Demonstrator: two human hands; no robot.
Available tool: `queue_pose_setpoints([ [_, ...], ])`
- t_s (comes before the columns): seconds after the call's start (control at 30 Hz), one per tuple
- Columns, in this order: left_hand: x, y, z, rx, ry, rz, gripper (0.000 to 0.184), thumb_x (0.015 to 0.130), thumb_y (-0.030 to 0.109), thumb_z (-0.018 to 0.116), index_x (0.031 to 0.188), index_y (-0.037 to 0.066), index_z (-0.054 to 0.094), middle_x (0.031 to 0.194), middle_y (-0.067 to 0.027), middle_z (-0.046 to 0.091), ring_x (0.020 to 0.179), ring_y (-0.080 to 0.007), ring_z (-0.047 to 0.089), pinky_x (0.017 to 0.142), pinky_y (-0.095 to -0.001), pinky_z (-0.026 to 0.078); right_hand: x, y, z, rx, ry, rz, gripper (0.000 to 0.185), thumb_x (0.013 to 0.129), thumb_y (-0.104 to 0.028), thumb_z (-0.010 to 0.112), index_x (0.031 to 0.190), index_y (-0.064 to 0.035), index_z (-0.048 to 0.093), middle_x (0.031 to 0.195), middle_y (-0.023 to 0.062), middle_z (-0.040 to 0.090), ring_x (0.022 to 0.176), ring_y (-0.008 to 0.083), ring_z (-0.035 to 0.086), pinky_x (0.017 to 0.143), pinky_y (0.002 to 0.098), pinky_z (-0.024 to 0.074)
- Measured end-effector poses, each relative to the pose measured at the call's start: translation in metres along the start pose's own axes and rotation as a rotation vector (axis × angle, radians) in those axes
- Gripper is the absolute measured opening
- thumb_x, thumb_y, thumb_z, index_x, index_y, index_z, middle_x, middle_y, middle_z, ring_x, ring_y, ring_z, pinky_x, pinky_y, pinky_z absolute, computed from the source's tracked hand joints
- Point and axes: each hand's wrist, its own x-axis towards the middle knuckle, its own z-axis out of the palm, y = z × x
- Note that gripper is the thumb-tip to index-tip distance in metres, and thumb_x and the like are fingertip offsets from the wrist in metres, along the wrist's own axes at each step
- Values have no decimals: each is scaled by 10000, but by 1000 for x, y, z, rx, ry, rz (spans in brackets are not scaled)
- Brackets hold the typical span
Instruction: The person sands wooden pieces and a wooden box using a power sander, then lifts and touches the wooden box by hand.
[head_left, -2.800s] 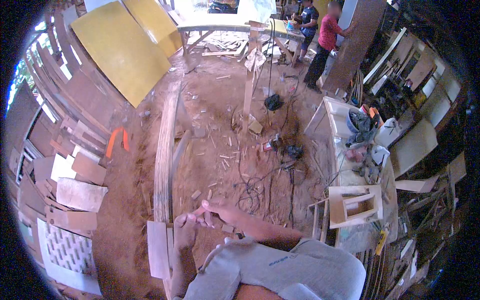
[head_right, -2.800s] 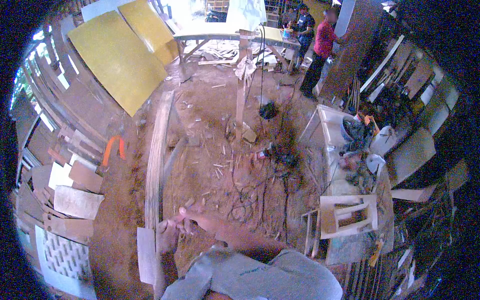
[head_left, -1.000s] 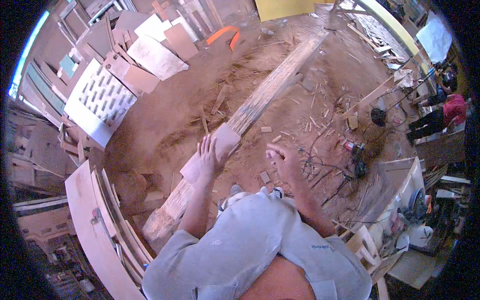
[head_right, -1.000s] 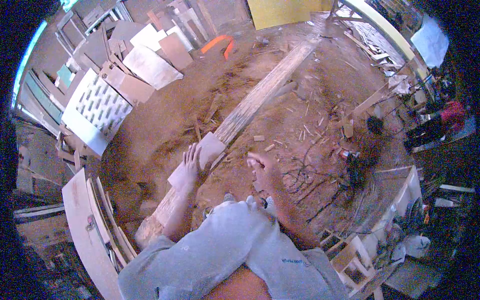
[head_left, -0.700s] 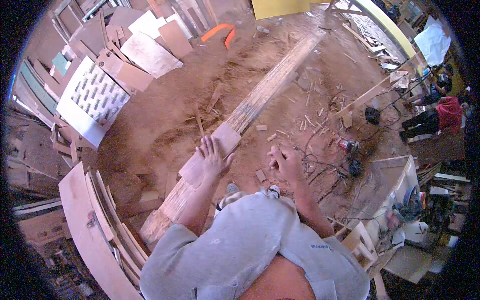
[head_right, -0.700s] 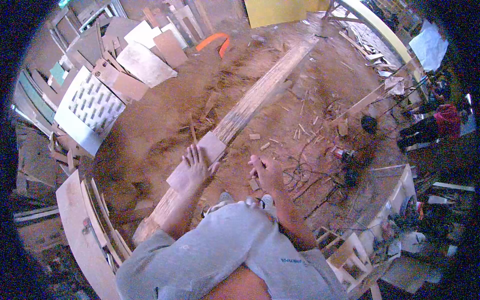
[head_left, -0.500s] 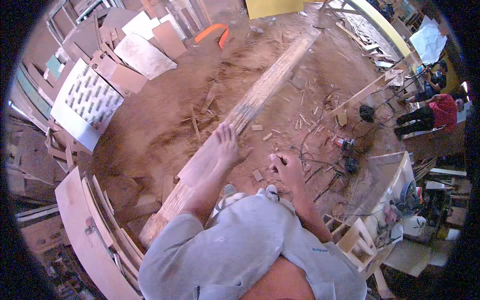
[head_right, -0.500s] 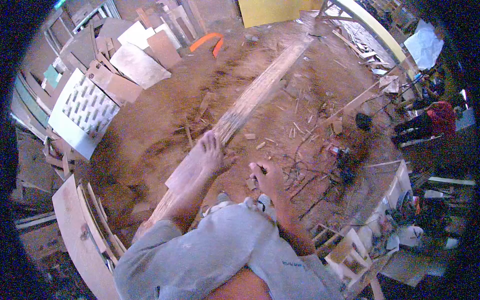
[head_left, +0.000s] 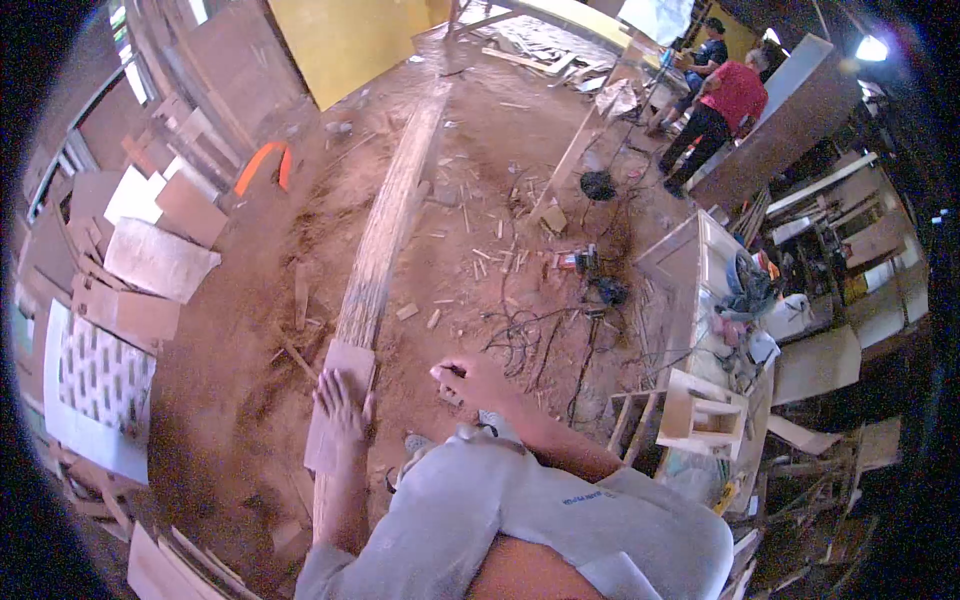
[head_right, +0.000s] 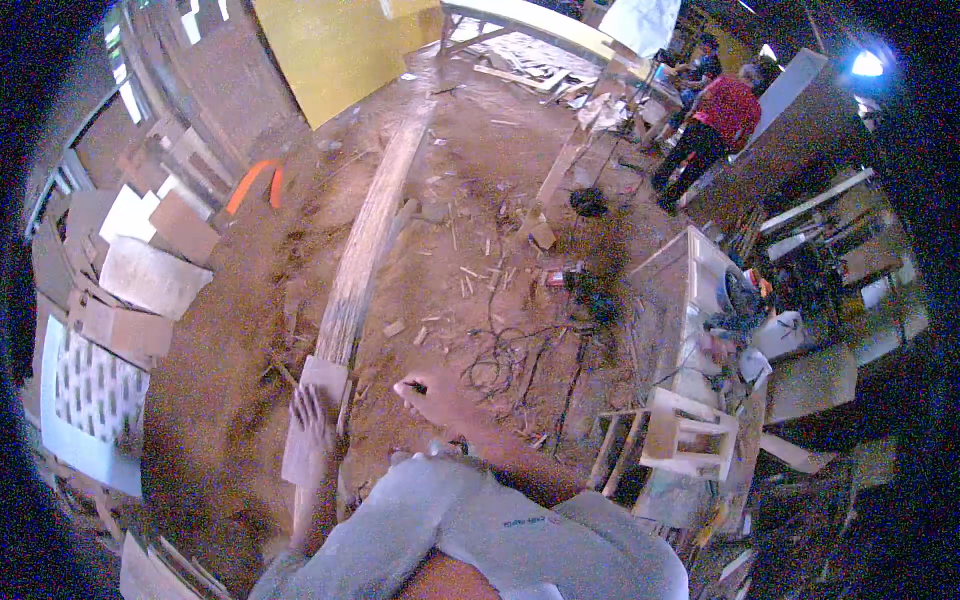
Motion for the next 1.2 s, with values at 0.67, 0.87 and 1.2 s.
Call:
queue_pose_setpoints([
  [0.67,-115,-67,-24,79,228,-406,859,990,553,583,1590,3,310,1681,-256,240,1569,-431,197,1264,-607,152,24,-2,31,83,-172,-243,222,959,-234,757,969,-13,736,812,67,747,711,122,705,637,313,561],
  [0.87,-21,-29,-21,59,8,-191,974,934,619,614,1617,16,270,1685,-254,234,1574,-416,196,1264,-608,150,13,8,9,47,-95,-171,295,941,-304,781,836,-35,722,759,52,734,652,122,693,591,316,541],
  [1.2,15,-9,15,114,-27,-112,1091,878,700,622,1642,31,223,1690,-253,224,1577,-409,192,1269,-596,146,-31,41,-31,-22,214,78,317,960,-401,706,972,-92,779,772,59,757,690,176,719,666,344,553],
])
